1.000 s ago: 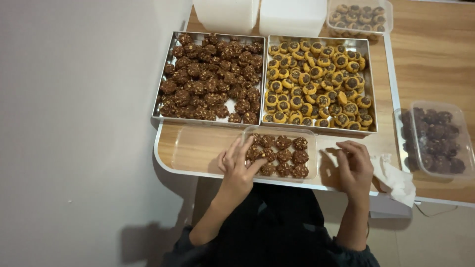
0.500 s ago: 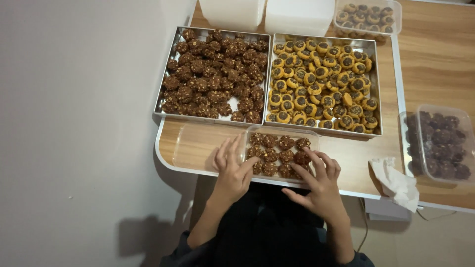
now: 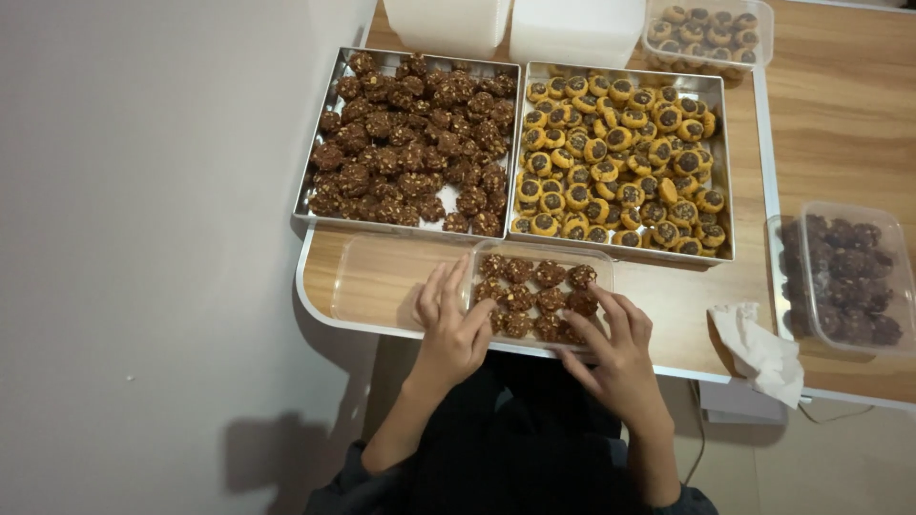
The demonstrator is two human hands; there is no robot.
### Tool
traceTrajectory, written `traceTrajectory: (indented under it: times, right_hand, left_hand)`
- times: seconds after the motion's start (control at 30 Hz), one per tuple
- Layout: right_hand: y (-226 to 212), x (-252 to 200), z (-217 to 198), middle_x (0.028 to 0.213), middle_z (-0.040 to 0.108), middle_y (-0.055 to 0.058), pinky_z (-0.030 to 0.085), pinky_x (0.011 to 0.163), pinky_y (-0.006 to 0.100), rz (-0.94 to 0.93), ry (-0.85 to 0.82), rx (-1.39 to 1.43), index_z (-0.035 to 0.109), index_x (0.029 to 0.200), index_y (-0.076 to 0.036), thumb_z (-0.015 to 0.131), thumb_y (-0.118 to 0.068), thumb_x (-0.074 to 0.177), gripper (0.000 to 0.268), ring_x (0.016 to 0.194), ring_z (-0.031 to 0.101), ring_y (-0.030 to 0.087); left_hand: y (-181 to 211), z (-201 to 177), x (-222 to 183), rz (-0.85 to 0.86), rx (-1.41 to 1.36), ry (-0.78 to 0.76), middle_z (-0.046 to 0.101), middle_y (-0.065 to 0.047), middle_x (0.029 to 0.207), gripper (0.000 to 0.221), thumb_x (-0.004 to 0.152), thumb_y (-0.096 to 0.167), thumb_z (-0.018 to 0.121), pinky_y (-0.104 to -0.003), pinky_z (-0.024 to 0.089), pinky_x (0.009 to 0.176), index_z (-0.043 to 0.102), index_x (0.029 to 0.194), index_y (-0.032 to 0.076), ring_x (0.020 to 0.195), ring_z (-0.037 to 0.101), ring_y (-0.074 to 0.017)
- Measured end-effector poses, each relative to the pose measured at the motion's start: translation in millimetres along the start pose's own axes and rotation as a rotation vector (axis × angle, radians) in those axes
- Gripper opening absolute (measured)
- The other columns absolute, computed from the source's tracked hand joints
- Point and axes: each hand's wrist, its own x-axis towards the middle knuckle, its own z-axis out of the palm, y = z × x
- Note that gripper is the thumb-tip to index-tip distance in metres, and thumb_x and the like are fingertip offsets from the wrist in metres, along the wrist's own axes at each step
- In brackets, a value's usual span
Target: The person is picking up chocolate-covered cookies from a large metal tray and neatly arranging them into a small clear plastic container.
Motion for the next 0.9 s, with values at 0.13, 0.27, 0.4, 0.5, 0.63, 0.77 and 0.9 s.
traceTrajectory:
  times: [0.13, 0.27, 0.4, 0.5, 0.63, 0.77, 0.9]
  right_hand:
    - [7.7, -7.5, 6.3, 0.156, 0.044, 0.017, 0.038, 0.114, 0.049, 0.019, 0.001, 0.031, 0.055, 0.129, -0.009, 0.079, -0.035, 0.087, 0.055, 0.139, 0.042, 0.037]
    - [6.4, -5.5, 2.8, 0.154, 0.047, 0.018, 0.042, 0.114, 0.050, 0.004, 0.015, 0.052, 0.059, 0.116, -0.006, 0.080, -0.030, 0.087, 0.044, 0.137, 0.044, 0.038]
    - [3.6, -0.9, -2.5, 0.151, 0.049, 0.020, 0.046, 0.111, 0.050, -0.018, 0.030, 0.072, 0.062, 0.114, -0.005, 0.080, -0.028, 0.088, 0.039, 0.134, 0.046, 0.038]
    - [8.9, -11.6, 2.9, 0.157, 0.043, 0.016, 0.041, 0.117, 0.051, 0.023, 0.020, 0.111, 0.055, 0.130, -0.008, 0.081, -0.033, 0.086, 0.058, 0.138, 0.045, 0.037]
    - [19.0, -19.7, 1.2, 0.160, 0.032, 0.018, 0.037, 0.120, 0.056, 0.146, 0.050, 0.241, 0.041, 0.150, -0.012, 0.083, -0.039, 0.078, 0.087, 0.144, 0.036, 0.037]
    - [26.2, -15.9, -14.5, 0.157, 0.029, 0.021, 0.046, 0.118, 0.044, 0.393, 0.293, 0.493, 0.033, 0.150, -0.005, 0.064, -0.005, 0.095, 0.063, 0.137, 0.044, 0.033]
    - [28.4, -16.7, -28.4, 0.141, 0.047, 0.019, 0.060, 0.103, 0.050, 0.633, 0.464, 0.941, 0.045, 0.140, 0.002, 0.052, -0.008, 0.105, 0.037, 0.125, 0.063, 0.039]
  left_hand:
    - [-0.4, 0.4, 0.3, 0.007, 0.008, 0.010, 0.038, -0.025, 0.154, 0.015, 0.093, 0.017, 0.057, -0.052, 0.016, 0.114, 0.071, 0.099, 0.013, 0.144, 0.024, -0.0388]
    - [0.7, 0.1, 0.6, 0.001, 0.006, 0.013, 0.038, -0.024, 0.155, 0.014, 0.094, 0.017, 0.057, -0.053, 0.016, 0.115, 0.070, 0.099, 0.013, 0.144, 0.024, -0.0391]
    - [0.4, 1.2, 0.6, 0.018, 0.045, 0.047, 0.042, -0.024, 0.153, 0.014, 0.094, 0.019, 0.057, -0.051, 0.012, 0.115, 0.070, 0.096, 0.016, 0.145, 0.023, -0.0367]
    - [-0.6, -0.3, -0.9, 0.026, 0.037, 0.039, 0.042, -0.023, 0.153, 0.016, 0.096, 0.020, 0.056, -0.051, 0.007, 0.119, 0.072, 0.097, 0.017, 0.145, 0.026, -0.0387]
    - [-14.6, -0.4, -15.2, -0.003, 0.081, 0.023, 0.041, -0.016, 0.155, 0.024, 0.101, 0.034, 0.050, -0.053, 0.015, 0.120, 0.066, 0.116, 0.023, 0.143, 0.033, -0.0365]
    - [-43.8, -28.1, -19.0, -0.109, 0.171, 0.207, 0.045, -0.022, 0.146, 0.023, 0.101, 0.024, 0.049, -0.061, 0.015, 0.119, 0.064, 0.112, 0.010, 0.141, 0.036, -0.0398]
    - [-75.4, -70.0, -5.5, -0.311, 0.281, 0.338, 0.055, -0.009, 0.146, 0.033, 0.105, 0.019, 0.049, -0.053, 0.031, 0.113, 0.065, 0.134, 0.015, 0.136, 0.045, -0.0345]
